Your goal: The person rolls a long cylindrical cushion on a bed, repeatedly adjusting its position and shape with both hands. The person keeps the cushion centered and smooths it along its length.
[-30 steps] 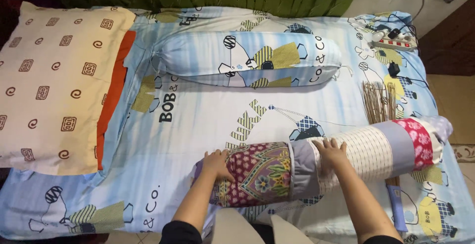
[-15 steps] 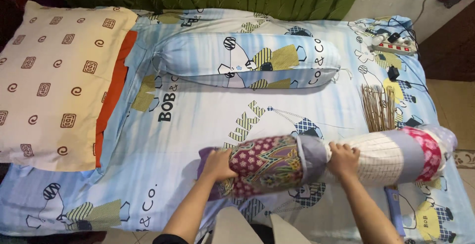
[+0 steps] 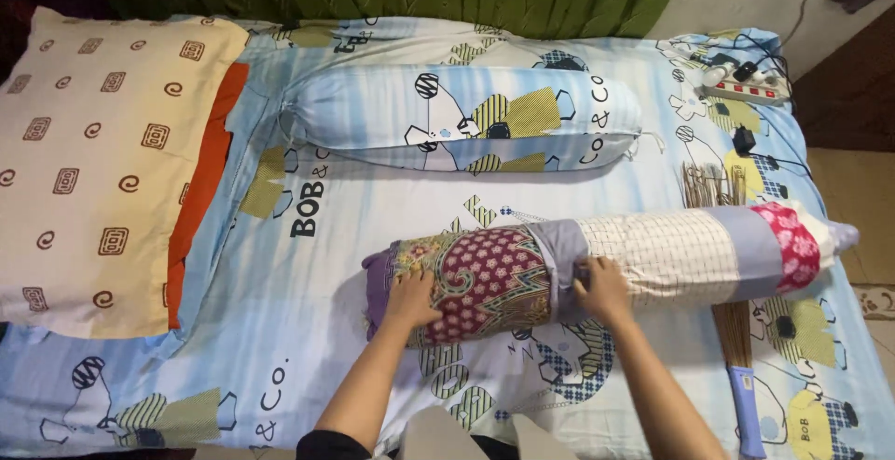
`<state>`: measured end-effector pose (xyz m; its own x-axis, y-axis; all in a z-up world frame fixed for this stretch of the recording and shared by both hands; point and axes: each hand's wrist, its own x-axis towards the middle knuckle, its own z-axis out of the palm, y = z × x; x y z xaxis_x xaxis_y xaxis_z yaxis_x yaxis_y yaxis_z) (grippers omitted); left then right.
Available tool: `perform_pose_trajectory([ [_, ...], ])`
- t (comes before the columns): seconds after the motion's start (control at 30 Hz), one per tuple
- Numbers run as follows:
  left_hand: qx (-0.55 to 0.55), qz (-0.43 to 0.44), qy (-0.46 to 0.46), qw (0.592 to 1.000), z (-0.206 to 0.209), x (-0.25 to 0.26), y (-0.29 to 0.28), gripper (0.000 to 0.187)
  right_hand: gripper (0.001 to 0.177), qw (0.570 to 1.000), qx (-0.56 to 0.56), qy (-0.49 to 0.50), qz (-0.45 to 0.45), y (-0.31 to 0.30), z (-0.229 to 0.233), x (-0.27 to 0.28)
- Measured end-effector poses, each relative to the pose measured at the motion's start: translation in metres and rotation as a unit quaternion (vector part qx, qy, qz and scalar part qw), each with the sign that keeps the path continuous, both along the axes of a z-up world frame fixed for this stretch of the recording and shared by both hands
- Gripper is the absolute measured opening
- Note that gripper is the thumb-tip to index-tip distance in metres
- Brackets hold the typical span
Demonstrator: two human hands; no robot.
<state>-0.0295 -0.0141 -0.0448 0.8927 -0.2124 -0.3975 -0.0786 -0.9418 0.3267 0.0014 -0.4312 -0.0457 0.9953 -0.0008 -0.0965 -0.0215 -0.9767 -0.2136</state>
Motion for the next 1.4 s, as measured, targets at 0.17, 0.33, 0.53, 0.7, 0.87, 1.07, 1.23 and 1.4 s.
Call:
perform_pose_trajectory([
  [0.17, 0.015, 0.034, 0.034, 0.999, 0.084, 0.005, -0.03, 0.107, 0.065, 0.984, 0.15, 0.087, -0.037, 0.079, 0.029, -0.009],
  [0.33, 0.099, 0.029, 0.056, 0.993, 0.044, -0.01, -0.037, 0.123, 0.08, 0.99, 0.032, 0.124, -0.055, 0.087, -0.026, 0.004],
  [0.53, 0.038, 0.067, 0.076, 0.994, 0.036, -0.01, -0.031, 0.127, 0.052, 0.945, 0.243, 0.079, -0.203, 0.091, -0.046, -0.002],
  [0.7, 0.034, 0.101, 0.055, 0.993, 0.002, -0.01, -0.026, 0.12, 0.018, 0.966, 0.19, -0.052, -0.17, 0.158, -0.04, -0.025],
  [0.87, 0.035, 0.112, 0.033, 0.992, 0.005, -0.019, -0.032, 0.116, 0.022, 0.984, 0.15, 0.014, -0.095, 0.137, -0.018, -0.049],
  [1.07, 0.023, 0.13, 0.024, 0.991, 0.014, -0.035, -0.037, 0.113, 0.028, 0.988, 0.12, 0.049, -0.081, 0.125, -0.031, -0.037],
  [1.23, 0.019, 0.136, 0.023, 0.99, 0.013, -0.047, -0.04, 0.115, 0.045, 0.984, 0.131, 0.05, -0.109, 0.126, 0.01, -0.019],
  [1.4, 0.01, 0.137, 0.019, 0.99, 0.015, -0.049, -0.04, 0.113, 0.042, 0.965, 0.183, -0.006, -0.188, 0.126, -0.004, 0.016],
])
